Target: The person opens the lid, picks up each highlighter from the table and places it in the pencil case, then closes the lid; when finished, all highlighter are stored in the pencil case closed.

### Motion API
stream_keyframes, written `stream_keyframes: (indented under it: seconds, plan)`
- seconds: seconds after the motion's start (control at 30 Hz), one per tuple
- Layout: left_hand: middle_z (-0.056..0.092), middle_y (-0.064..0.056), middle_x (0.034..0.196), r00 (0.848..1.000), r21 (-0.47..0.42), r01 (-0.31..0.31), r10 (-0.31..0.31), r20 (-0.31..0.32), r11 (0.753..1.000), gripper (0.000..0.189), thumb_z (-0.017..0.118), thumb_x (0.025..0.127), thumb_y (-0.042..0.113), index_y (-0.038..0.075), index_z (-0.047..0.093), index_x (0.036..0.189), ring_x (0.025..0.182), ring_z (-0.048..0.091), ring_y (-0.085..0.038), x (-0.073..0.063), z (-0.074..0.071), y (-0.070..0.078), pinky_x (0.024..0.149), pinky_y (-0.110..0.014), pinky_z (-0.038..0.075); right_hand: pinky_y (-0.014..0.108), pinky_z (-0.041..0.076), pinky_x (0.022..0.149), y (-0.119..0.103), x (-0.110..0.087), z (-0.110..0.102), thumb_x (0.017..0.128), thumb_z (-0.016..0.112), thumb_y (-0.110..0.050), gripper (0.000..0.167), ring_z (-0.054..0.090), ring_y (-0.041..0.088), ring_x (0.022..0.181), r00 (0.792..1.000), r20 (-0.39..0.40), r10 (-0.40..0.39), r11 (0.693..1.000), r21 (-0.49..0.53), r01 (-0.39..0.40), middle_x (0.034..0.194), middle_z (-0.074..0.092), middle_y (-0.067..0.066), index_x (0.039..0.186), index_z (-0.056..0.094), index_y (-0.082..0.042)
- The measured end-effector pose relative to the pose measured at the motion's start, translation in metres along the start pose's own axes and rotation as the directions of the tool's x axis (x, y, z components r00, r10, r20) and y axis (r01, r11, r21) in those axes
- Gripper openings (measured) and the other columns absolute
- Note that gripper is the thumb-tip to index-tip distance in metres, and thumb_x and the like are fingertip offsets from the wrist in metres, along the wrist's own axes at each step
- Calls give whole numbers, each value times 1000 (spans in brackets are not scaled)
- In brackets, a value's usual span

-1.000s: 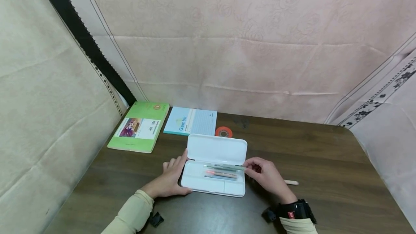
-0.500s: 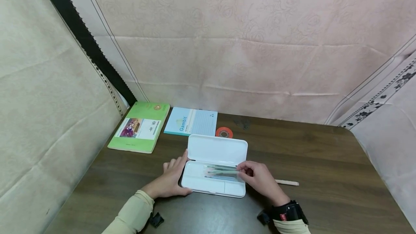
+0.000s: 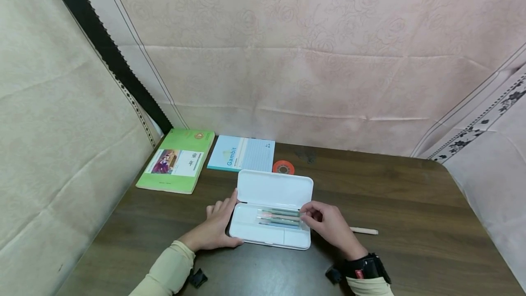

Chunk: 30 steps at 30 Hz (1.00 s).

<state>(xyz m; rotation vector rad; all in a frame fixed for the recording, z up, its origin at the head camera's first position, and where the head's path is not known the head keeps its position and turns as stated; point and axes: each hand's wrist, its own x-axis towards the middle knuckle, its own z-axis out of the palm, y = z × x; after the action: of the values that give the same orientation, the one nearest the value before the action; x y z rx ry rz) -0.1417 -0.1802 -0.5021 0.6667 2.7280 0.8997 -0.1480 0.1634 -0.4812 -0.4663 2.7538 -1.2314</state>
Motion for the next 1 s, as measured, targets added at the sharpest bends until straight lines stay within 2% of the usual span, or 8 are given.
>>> stream_keyframes:
  seconds: [0.2,0.37,0.5,0.6,0.7,0.8,0.9,1.0]
  plan:
    - [37,-6,151,1000,2,-8,8,-3,1000,131,82,72,51,11,-7,159,114,35,-21,0,0,-1,90,-44,20,24,44,59,2,0,-9,91,71,-22,9,53,10,67,1000,1,27,999,45,-27,80,61,-6,100,71,-20]
    - [38,-7,150,1000,18,-21,22,-16,1000,130,82,73,50,8,-6,159,111,36,-19,0,0,0,87,-42,21,28,52,59,4,-16,-44,92,70,-29,19,59,16,70,998,-38,46,991,129,-41,87,65,-1,107,69,-17]
    - [38,-7,150,1000,5,-27,27,-15,1000,129,82,73,49,8,-6,159,111,36,-20,1,0,1,88,-42,20,26,51,62,19,-52,-79,90,73,-22,20,59,10,76,998,-35,-55,998,8,55,91,66,-2,109,68,-17]
    - [38,-7,151,1000,-4,-23,22,-9,1000,129,81,73,50,10,-7,159,112,36,-20,1,1,1,89,-43,20,23,48,66,49,-92,-98,88,74,-17,25,58,1,86,989,42,-142,985,-90,145,100,67,-5,112,67,-19]
    - [37,-6,151,1000,6,-17,17,-9,1000,130,81,73,52,12,-8,159,111,35,-19,1,2,-1,88,-43,20,21,44,65,88,-133,-108,87,73,-8,30,55,-3,89,974,128,-190,978,-64,199,105,65,-9,115,67,-18]
    - [37,-6,152,1000,2,-15,15,-15,1000,131,81,73,53,12,-8,159,111,35,-18,1,2,-3,88,-43,19,22,37,62,122,-163,-106,82,71,4,42,49,0,85,954,132,-270,962,-15,274,105,61,-12,118,66,-18]
    - [36,-7,152,1000,-6,-13,13,-17,1000,130,81,72,52,12,-8,159,111,35,-19,1,2,-4,89,-43,19,21,30,61,140,-178,-98,72,73,9,57,45,1,82,919,79,-386,922,7,387,102,57,-13,120,67,-19]
    - [36,-8,152,1000,-10,-13,13,-12,1000,130,81,72,52,12,-8,159,113,35,-20,1,3,-4,89,-44,20,16,29,61,143,-179,-92,65,72,7,62,41,-3,80,874,49,-483,875,-7,484,97,52,-13,120,66,-20]
